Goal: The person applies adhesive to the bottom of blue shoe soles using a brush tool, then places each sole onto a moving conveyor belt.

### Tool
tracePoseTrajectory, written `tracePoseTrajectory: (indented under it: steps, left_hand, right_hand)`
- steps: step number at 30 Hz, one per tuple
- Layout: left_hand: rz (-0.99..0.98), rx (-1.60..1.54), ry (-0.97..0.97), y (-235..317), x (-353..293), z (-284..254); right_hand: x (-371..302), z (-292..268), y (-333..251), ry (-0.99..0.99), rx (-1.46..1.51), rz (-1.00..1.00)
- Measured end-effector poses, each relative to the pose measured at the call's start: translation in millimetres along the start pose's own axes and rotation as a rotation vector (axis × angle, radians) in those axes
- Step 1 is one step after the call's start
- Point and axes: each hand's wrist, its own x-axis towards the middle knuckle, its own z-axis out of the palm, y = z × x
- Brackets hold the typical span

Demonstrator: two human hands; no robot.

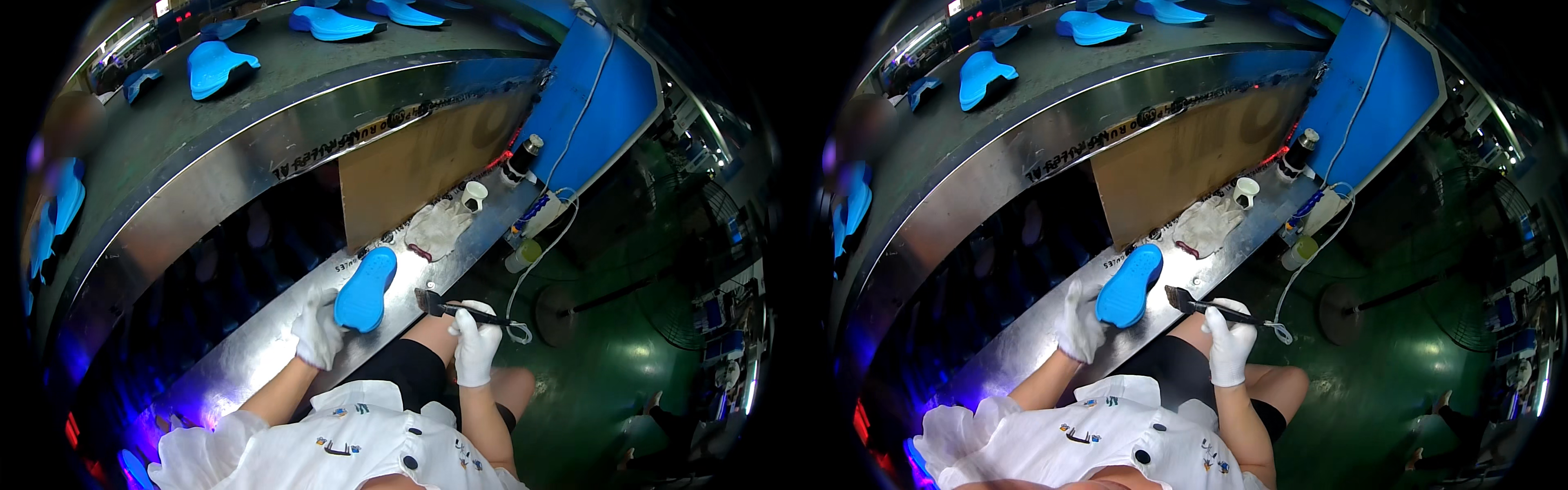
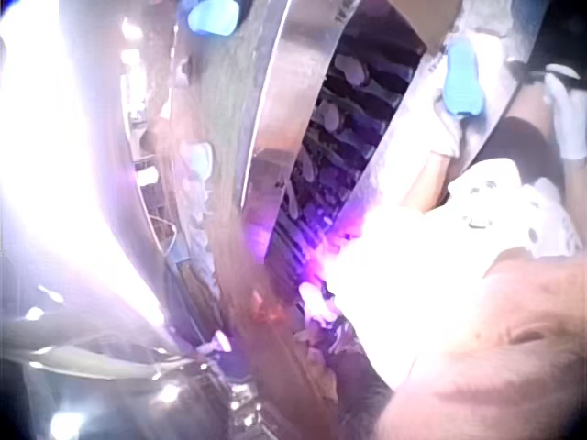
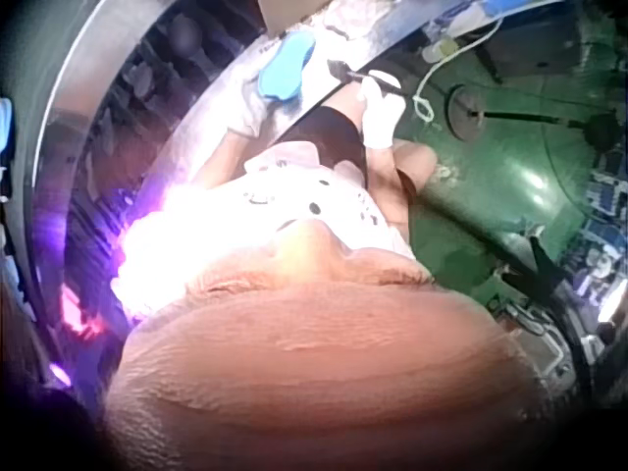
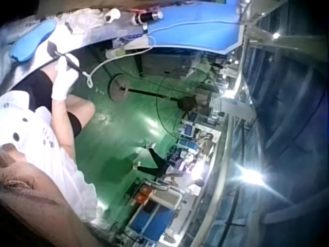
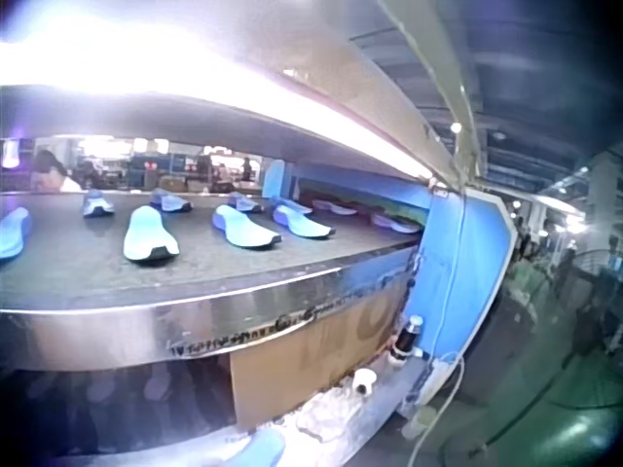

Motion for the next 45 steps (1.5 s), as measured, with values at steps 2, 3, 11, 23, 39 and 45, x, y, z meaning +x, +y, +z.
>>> tracePoseTrajectory:
  steps: [2,3,11,23,39,45]
  left_hand:
    - [-0.370,-0.340,-0.114,16,12,7]
    - [-0.383,-0.216,-0.211,9,18,23]
    - [-0.590,-0.751,-0.209,-19,12,78]
    - [-0.309,-0.737,-0.297,-7,-11,94]
    - [-0.365,-0.649,-0.474,-6,-35,100]
    - [-0.395,-0.805,-0.352,0,-32,106]
  right_hand:
    - [2,13,-2,-0.009,0.028,0.028]
    - [2,15,-3,0.008,0.034,0.023]
    - [26,14,27,-0.099,-0.331,-0.180]
    - [-5,51,-61,-0.436,-0.754,-0.673]
    - [6,39,-63,-0.541,-0.504,-0.740]
    - [-10,42,-70,-0.673,-0.605,-0.695]
